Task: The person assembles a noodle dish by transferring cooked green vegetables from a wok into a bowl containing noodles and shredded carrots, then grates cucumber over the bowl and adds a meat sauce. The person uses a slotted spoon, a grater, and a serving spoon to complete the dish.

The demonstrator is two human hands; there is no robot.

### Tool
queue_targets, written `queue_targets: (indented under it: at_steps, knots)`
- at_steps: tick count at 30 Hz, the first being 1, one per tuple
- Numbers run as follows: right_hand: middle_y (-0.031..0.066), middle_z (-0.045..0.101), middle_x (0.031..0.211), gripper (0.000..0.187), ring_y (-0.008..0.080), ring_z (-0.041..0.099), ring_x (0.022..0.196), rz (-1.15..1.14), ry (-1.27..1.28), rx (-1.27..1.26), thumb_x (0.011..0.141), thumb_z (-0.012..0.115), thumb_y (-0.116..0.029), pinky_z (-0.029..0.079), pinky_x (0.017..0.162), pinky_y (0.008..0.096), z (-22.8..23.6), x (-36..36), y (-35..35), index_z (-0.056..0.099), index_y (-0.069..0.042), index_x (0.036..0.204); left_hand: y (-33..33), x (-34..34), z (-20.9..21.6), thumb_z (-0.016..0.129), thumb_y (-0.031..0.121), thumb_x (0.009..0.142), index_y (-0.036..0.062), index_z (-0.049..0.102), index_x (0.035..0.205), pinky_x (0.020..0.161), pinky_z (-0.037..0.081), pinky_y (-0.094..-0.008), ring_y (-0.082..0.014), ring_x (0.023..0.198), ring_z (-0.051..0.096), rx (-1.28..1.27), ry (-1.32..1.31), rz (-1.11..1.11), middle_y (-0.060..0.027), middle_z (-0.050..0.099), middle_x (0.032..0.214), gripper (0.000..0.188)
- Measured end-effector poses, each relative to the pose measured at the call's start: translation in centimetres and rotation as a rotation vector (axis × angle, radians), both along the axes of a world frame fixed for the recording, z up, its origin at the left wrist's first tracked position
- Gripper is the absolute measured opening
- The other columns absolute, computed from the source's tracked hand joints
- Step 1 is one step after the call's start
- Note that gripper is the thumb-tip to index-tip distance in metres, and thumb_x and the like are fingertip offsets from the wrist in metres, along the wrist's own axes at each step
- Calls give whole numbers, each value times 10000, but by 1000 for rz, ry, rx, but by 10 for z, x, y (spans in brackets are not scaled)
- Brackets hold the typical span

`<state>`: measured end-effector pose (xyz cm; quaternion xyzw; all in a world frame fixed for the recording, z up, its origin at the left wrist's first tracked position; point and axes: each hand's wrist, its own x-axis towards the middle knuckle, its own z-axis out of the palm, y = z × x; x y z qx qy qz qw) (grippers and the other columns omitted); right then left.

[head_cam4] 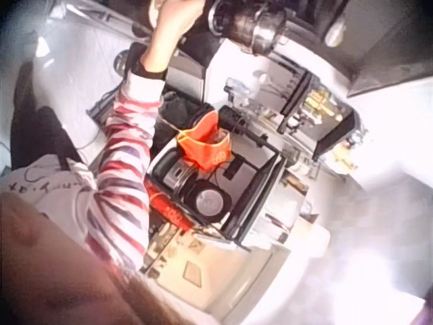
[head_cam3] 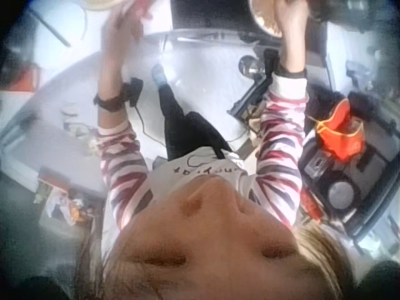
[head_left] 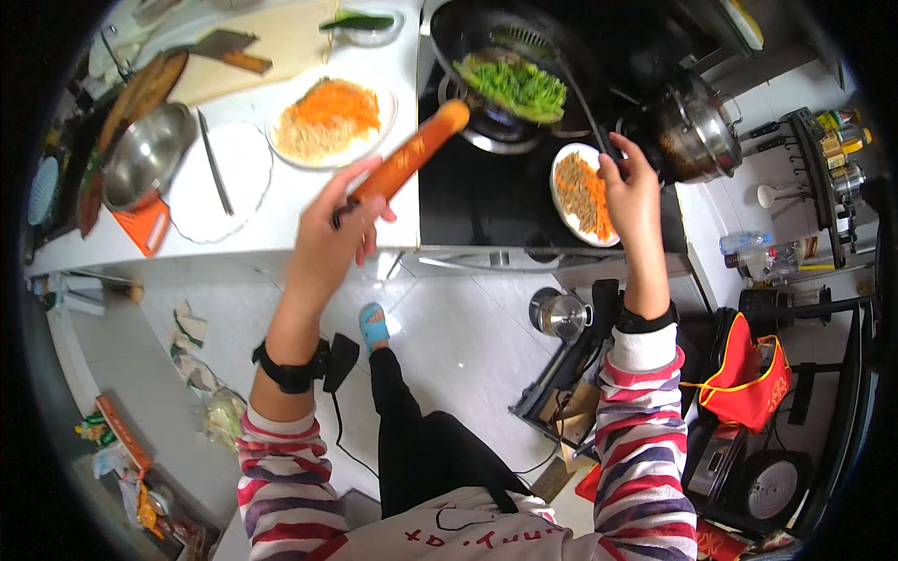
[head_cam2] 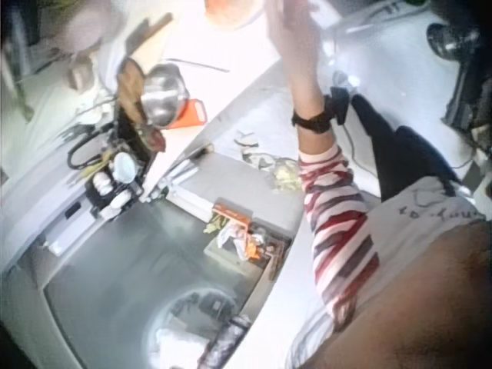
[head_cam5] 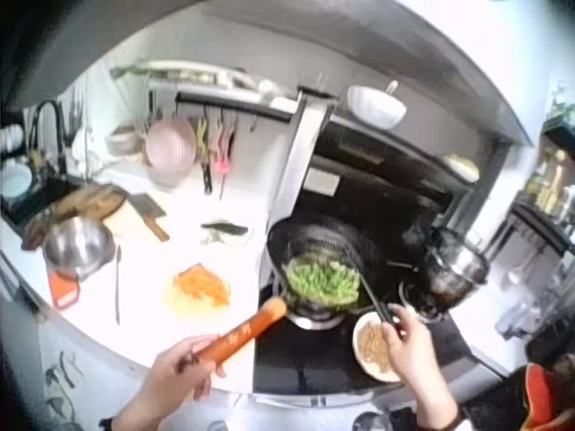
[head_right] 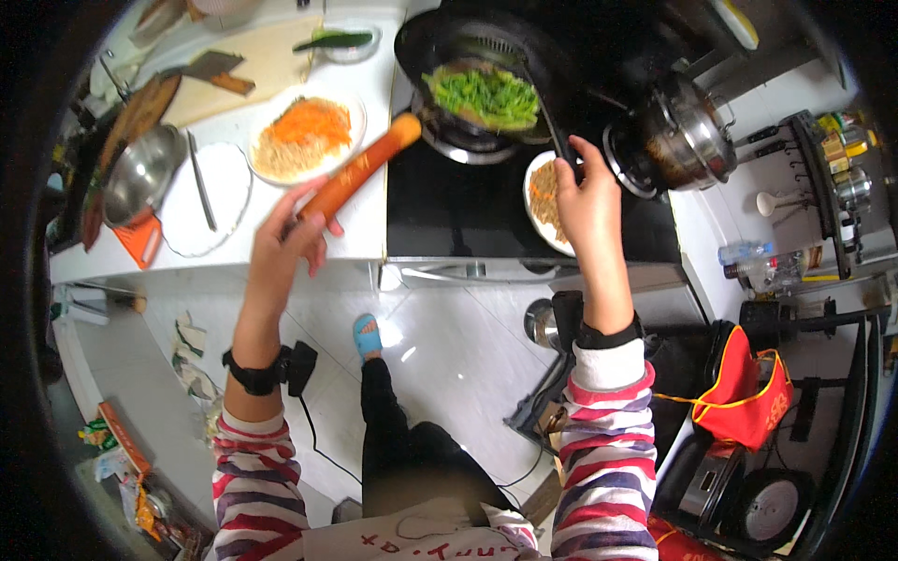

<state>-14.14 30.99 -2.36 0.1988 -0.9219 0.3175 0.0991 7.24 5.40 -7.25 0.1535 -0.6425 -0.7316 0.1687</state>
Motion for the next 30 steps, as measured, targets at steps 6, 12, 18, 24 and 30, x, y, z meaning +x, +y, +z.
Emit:
queue_targets:
  at_steps: [6,12,18,24,30]
  knots:
    - [279,613,941,344,420,595,898,30,93,31,838,586,-156,487,772,441,18,-55,-48,570,-11,1149,-13,-13,24,658,140,824,45,453,1217,475,410,-196,-68,591,520,-105,-165,-87,-39,581,787,453]
    - [253,622,763,341,378,622,672,73,-59,105,835,592,-138,486,618,397,55,-34,-40,592,-25,1157,-28,-36,45,650,174,836,-7,482,1137,428,398,-222,-76,479,486,14,-366,-319,-23,530,677,390]
    - [261,610,898,362,382,612,776,-4,0,95,854,591,-106,486,671,358,64,-67,-51,553,-3,1199,-33,-58,50,633,165,847,6,509,1084,408,371,-228,-81,445,474,69,-437,-454,-6,511,636,311]
    - [264,620,891,349,401,612,816,100,-100,90,848,571,-118,494,720,420,61,-60,-34,576,-28,1185,-33,-56,51,642,177,844,17,517,1135,408,352,-221,-69,460,465,32,-478,-371,9,503,625,355]
    - [228,622,824,376,338,612,699,119,-101,-154,822,622,-99,477,655,360,44,-34,-42,578,-41,1191,-23,-59,50,648,150,837,17,522,1182,425,348,-214,-62,469,454,35,-514,-337,26,499,631,390]
